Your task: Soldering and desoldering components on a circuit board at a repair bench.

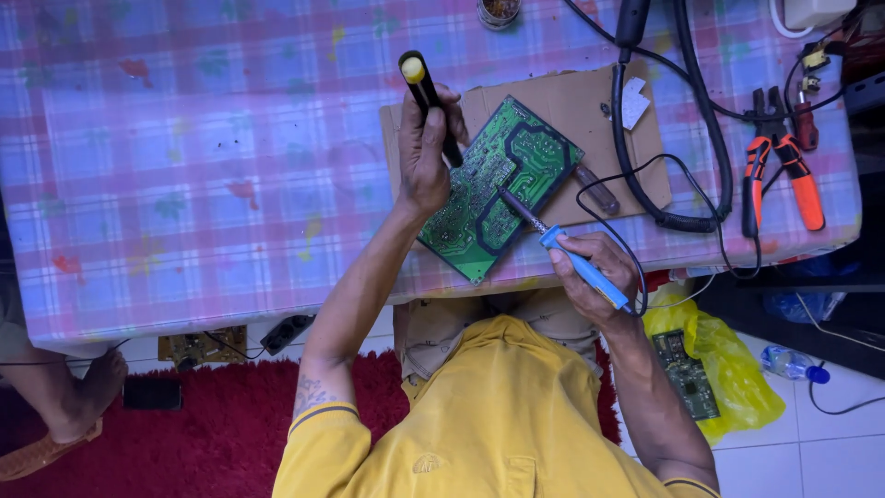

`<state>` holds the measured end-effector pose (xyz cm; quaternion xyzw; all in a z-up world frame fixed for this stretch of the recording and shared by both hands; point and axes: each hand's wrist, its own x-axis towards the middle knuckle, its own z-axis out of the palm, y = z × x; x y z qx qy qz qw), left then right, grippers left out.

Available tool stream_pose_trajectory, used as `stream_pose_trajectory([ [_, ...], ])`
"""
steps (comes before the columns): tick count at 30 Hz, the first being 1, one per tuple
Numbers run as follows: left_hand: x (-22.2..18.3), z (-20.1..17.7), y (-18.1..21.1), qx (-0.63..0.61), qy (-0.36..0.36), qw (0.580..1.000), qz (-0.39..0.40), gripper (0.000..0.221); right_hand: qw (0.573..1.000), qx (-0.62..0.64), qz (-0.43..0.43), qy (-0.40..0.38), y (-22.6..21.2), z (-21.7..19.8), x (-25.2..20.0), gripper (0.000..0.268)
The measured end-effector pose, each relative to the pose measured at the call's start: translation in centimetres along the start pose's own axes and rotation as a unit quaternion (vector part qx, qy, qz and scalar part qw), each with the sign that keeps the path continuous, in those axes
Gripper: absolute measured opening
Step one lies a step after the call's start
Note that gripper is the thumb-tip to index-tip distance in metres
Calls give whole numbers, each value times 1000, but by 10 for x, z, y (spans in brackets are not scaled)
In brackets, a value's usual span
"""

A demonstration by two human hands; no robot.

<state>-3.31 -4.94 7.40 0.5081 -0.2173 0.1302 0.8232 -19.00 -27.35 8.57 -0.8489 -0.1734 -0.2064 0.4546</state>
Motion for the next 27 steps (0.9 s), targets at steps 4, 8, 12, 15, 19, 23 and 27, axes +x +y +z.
stream_pose_trajectory([
  [4,7,10,5,-56,12,998,29,15,999,-7,2,-32,3,-3,-3,18],
  [8,2,3,-17,-52,-48,997,8,33,997,66,11,-31,-1,-7,12,16],
  [12,-18,-11,-59,-166,-55,983,-53,64,995,79,44,-41,-1,-10,26,18],
  [15,-23,-20,-68,-160,-44,985,-47,78,993,83,51,-62,-8,-14,44,17],
  [19,-21,-17,-60,-121,-30,992,-12,86,989,103,58,-87,-11,-18,59,18],
  [23,-18,-15,-54,-105,-9,994,-27,84,989,73,64,-113,-20,-23,81,16],
  [27,-23,-25,-70,-114,-6,991,-72,76,982,89,80,-147,-25,-23,93,14],
])
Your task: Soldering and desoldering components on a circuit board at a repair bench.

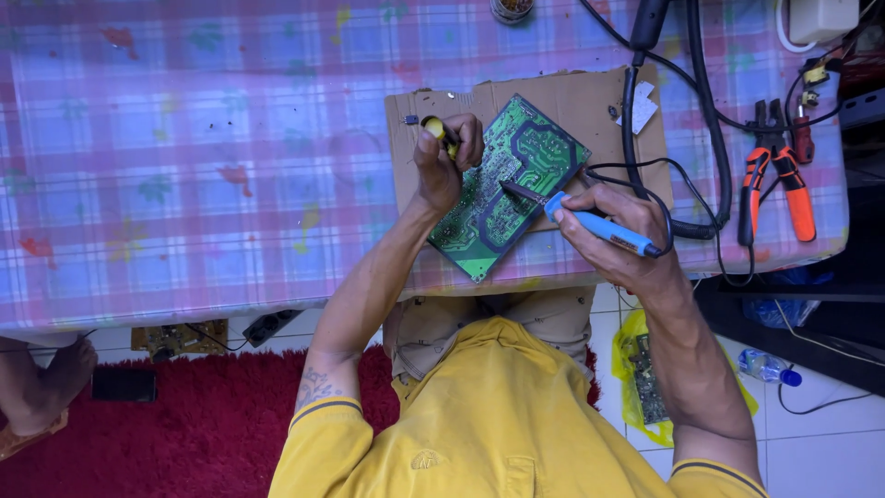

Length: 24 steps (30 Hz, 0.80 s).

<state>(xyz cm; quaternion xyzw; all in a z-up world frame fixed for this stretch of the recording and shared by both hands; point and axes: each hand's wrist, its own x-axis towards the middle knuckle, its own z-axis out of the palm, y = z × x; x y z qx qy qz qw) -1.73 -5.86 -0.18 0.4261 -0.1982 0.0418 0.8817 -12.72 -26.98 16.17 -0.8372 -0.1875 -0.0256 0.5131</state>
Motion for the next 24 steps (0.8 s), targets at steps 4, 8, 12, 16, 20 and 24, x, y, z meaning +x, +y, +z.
stream_pose_trajectory([
  [4,4,7,5,4,4,1000,-21,69,1000,-9,-13,-12,-6,-3,9,12],
  [8,3,17,9,-34,50,996,-63,62,999,-46,-1,-13,-1,-7,11,13],
  [12,3,22,4,-39,71,995,-54,57,999,-28,11,-20,-1,-5,12,13],
  [16,7,47,30,-55,60,997,-2,39,990,-134,-21,-49,-6,-6,12,19],
  [20,3,49,23,-48,91,995,11,36,990,-128,-24,-51,-2,-6,9,17],
  [24,3,54,21,-40,95,995,7,37,990,-126,45,-40,13,-4,5,19],
])
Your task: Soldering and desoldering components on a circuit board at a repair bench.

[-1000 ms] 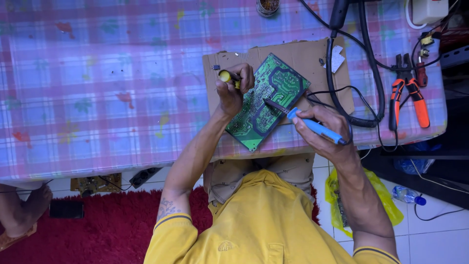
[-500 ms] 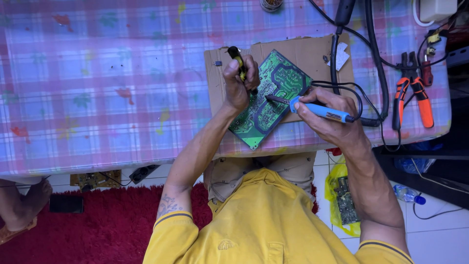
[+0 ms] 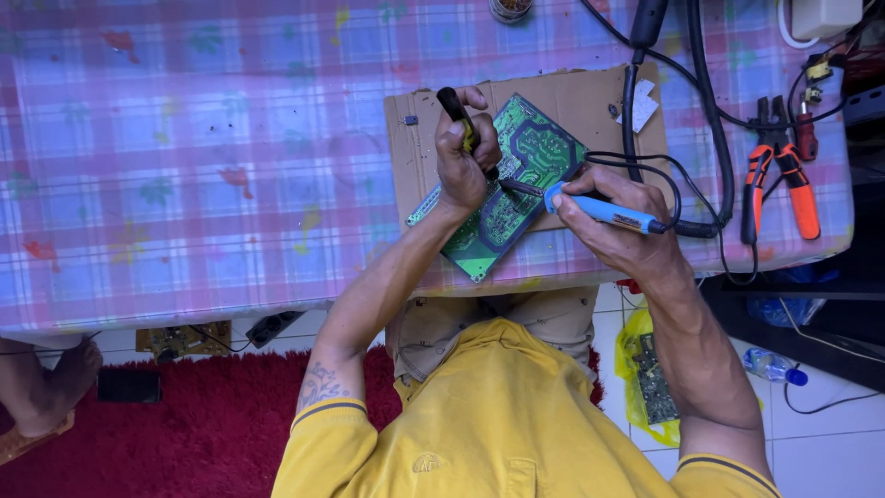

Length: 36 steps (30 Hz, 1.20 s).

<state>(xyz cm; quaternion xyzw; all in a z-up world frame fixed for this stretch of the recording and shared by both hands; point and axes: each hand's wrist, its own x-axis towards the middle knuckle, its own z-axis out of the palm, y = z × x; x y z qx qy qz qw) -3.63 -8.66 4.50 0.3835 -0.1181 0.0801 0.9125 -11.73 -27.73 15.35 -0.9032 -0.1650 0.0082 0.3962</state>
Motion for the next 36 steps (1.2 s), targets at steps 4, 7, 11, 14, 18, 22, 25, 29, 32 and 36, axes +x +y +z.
stream_pose_trajectory([
  [4,3,-3,1,-5,-22,1000,13,41,996,53,-65,11,11,23,-4,13],
  [7,13,-12,12,-5,13,996,90,35,997,-35,-30,-61,36,53,-18,15],
  [11,28,-34,35,61,28,989,134,52,998,28,-47,5,33,51,-19,18],
  [14,22,-27,34,57,30,992,112,56,989,129,7,64,49,54,-26,14],
  [18,25,-31,22,-21,49,998,26,52,949,216,-2,229,64,49,-4,15],
  [22,25,-49,4,-10,25,996,90,52,915,269,-75,291,84,45,47,26],
  [25,22,-37,8,90,1,992,92,32,921,217,-72,316,80,35,94,19],
  [29,17,-36,4,138,-15,985,106,20,924,150,-136,325,90,35,153,20],
  [32,17,-35,6,143,-10,984,105,20,931,55,-165,321,112,42,180,26],
  [36,23,-37,3,97,24,991,93,19,932,-39,-134,334,130,47,199,38],
])
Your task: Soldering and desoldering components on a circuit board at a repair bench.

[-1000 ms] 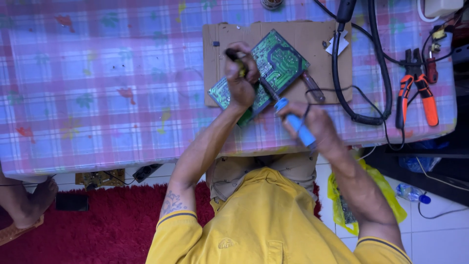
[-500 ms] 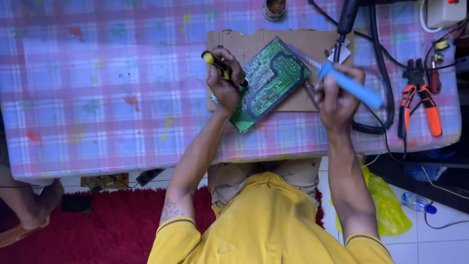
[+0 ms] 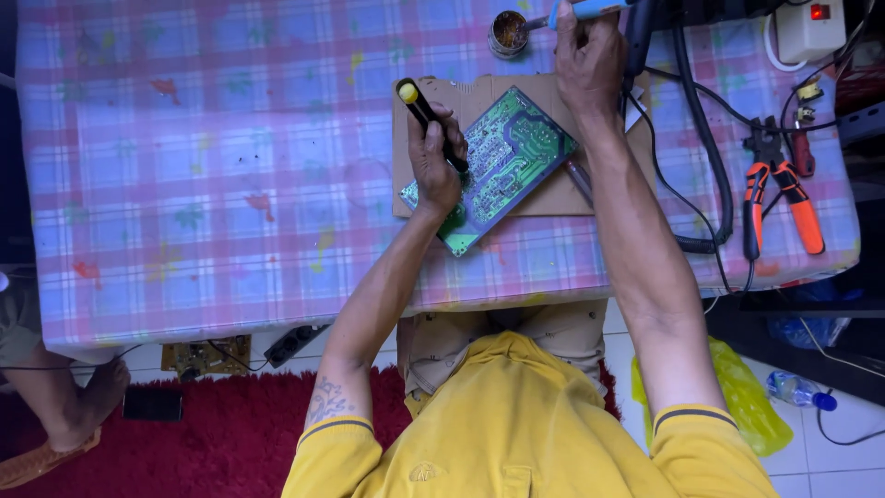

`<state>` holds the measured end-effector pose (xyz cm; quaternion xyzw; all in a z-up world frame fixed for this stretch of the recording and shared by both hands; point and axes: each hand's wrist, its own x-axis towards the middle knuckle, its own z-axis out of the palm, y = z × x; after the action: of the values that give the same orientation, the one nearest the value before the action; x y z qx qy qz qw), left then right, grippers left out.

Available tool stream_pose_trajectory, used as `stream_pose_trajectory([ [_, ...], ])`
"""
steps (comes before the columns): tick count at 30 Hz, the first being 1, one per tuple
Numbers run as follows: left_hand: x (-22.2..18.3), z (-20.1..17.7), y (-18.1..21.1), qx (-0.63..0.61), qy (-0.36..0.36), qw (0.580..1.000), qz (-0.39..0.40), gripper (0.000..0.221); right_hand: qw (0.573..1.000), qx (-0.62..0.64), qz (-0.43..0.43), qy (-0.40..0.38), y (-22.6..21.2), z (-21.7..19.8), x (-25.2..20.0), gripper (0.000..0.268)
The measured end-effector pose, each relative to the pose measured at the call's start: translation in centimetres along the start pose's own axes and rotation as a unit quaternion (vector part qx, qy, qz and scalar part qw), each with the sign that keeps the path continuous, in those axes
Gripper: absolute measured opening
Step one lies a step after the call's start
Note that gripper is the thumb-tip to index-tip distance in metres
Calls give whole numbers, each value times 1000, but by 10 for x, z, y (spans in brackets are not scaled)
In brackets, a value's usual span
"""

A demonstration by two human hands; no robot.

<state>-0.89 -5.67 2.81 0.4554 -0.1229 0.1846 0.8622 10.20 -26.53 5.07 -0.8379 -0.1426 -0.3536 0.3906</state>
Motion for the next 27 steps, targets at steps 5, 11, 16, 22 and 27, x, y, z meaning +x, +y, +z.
stream_pose_trajectory([
  [5,0,3,6,22,-9,1000,2,20,1000,-8,-6,-21,-10,2,1,27],
  [11,2,-3,-1,-2,5,1000,-17,23,999,-10,15,-36,3,-1,-2,45],
  [16,2,-5,0,-9,23,999,-26,26,996,83,-24,33,-51,-55,-21,28],
  [22,4,-3,-1,3,22,1000,-20,28,966,232,107,-40,-94,-107,-123,18],
  [27,4,-1,0,11,13,1000,-15,30,938,234,257,16,-89,-98,-165,23],
])
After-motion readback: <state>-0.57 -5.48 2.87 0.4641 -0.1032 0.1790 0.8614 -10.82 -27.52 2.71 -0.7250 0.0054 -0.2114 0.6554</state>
